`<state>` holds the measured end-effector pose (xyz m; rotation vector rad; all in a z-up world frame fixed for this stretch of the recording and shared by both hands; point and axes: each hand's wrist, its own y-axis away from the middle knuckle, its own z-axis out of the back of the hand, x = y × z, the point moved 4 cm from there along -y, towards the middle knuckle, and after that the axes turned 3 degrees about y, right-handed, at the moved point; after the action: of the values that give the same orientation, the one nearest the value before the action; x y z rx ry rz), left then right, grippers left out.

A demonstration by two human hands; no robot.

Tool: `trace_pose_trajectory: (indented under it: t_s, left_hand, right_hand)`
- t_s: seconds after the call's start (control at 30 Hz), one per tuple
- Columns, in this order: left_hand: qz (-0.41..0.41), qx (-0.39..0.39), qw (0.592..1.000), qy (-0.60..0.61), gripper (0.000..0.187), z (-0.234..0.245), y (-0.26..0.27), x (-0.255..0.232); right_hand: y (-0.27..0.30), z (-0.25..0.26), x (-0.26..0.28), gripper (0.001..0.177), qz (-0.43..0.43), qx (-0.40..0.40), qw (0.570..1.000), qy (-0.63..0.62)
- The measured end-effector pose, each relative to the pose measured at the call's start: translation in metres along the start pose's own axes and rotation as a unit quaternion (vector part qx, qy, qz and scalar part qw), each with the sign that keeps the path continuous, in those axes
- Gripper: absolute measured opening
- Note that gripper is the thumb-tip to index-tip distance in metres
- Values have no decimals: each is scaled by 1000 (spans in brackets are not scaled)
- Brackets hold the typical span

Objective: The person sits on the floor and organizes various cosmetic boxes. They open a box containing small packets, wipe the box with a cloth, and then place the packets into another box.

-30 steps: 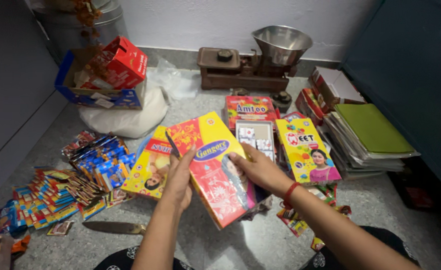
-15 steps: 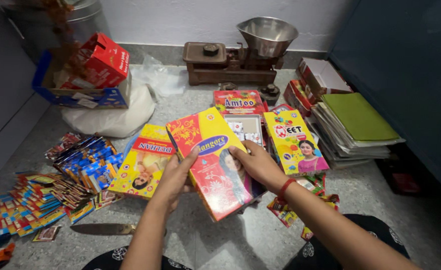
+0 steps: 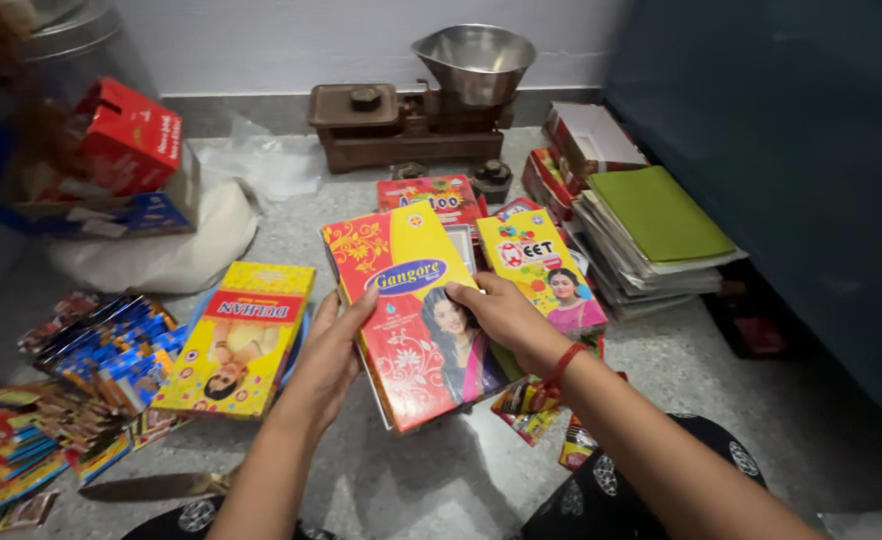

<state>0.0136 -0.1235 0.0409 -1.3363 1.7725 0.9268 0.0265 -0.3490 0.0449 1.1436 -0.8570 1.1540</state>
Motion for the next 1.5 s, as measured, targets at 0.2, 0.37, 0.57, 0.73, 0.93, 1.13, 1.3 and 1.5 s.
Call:
trace_pose_trajectory:
  t_s: [0.2, 0.37, 0.57, 0.73, 0.93, 1.13, 1.3, 1.5]
  left_hand:
    - [155, 3, 977, -143, 49, 1, 13, 23]
    - [193, 2, 964, -184, 53, 1, 15, 25]
    - [167, -24, 963, -212, 53, -6, 9, 30]
    - [145, -28, 966, -212, 51, -3, 3, 28]
    - [122, -52, 978, -162, 54, -4, 4, 26]
    - [83, -119, 972, -185, 64, -11, 5, 12]
    - [58, -138, 969, -197, 73, -10, 5, 16]
    - [134, -121, 962, -206, 57, 1, 3, 33]
  right_hand:
    - [-7, 9, -37, 29, -42, 8, 999, -11]
    - [-9, 10, -53, 27, -4, 53, 997, -47]
    - [-5, 12, -47, 38, 4, 71, 994, -82]
    - [-2, 9, -28, 41, 26, 80, 994, -68]
    - [1, 3, -20, 46, 38, 74, 996, -20]
    - [-5, -5, -27, 53, 50, 79, 989, -117]
    - [-8, -10, -40, 53, 62, 92, 982, -155]
    - [-14, -13, -54, 51, 77, 48, 995, -46]
